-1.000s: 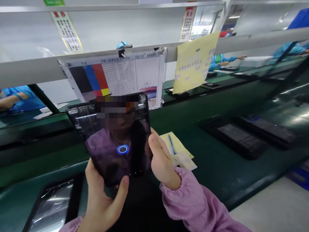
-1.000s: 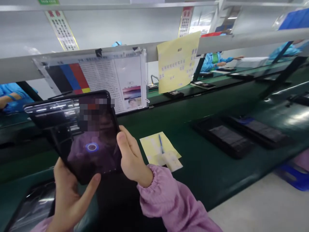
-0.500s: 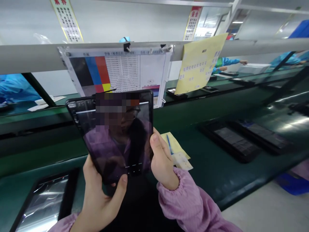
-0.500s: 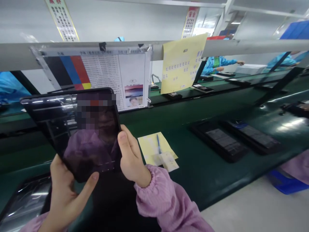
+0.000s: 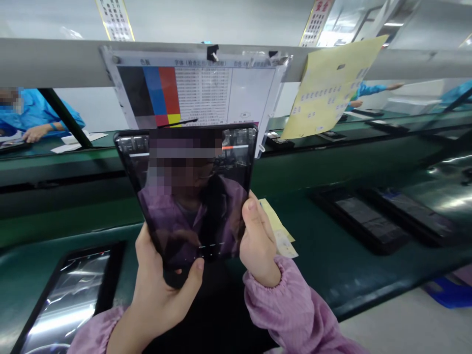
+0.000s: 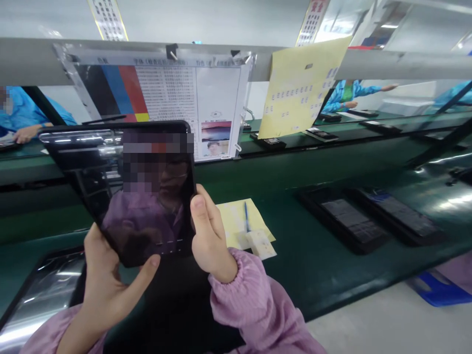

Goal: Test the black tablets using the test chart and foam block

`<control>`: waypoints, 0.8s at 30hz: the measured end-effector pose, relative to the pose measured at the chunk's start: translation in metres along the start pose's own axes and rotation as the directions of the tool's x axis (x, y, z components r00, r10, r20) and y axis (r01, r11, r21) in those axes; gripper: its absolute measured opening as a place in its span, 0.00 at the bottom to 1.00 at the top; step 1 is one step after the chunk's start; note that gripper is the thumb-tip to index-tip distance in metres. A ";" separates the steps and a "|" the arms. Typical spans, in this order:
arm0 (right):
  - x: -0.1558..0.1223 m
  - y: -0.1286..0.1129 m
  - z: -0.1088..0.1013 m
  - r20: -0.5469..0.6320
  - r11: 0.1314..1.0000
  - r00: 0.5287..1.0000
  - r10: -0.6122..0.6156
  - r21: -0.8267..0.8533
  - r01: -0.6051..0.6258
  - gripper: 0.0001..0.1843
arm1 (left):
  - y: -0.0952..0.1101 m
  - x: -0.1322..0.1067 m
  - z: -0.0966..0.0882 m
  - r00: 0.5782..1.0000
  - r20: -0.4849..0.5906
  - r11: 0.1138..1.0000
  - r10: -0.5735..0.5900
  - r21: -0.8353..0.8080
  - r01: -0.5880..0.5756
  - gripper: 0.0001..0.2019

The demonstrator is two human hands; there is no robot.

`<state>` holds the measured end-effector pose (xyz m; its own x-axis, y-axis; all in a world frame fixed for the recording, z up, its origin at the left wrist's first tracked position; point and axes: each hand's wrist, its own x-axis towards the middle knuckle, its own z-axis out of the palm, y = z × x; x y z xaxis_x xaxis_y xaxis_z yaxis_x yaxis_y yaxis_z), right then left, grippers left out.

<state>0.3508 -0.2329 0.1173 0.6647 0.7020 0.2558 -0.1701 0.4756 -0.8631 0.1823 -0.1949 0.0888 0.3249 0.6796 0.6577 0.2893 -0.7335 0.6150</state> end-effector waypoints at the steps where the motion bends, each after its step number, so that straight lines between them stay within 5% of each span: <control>1: 0.000 -0.001 0.001 -0.001 1.000 1.000 -0.002 0.005 0.002 0.30 | 0.001 0.000 0.000 1.000 -0.002 1.000 0.010 0.011 -0.010 0.26; 9: 0.003 -0.002 0.002 0.013 0.995 0.996 -0.089 -0.040 0.090 0.27 | 0.006 0.011 -0.002 0.987 0.039 0.986 0.153 -0.078 -0.150 0.31; 13: 0.005 0.001 0.001 -0.131 0.993 0.986 -0.106 -0.073 0.097 0.25 | 0.006 0.009 0.000 0.995 0.079 0.977 0.062 -0.208 -0.044 0.41; 17: 0.007 0.009 -0.003 -0.107 0.984 0.979 -0.176 -0.058 0.171 0.16 | 0.002 0.008 0.004 0.991 0.131 0.944 -0.019 -0.325 0.061 0.50; 24: 0.007 0.014 -0.005 -0.094 0.962 0.962 -0.256 -0.126 0.244 0.18 | 0.004 0.008 0.002 0.989 0.142 0.944 -0.039 -0.318 0.083 0.46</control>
<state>0.3573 -0.2237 0.1044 0.7513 0.5038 0.4263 0.0902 0.5615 -0.8226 0.1881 -0.1924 0.0956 0.4376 0.6994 0.5652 0.0137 -0.6337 0.7735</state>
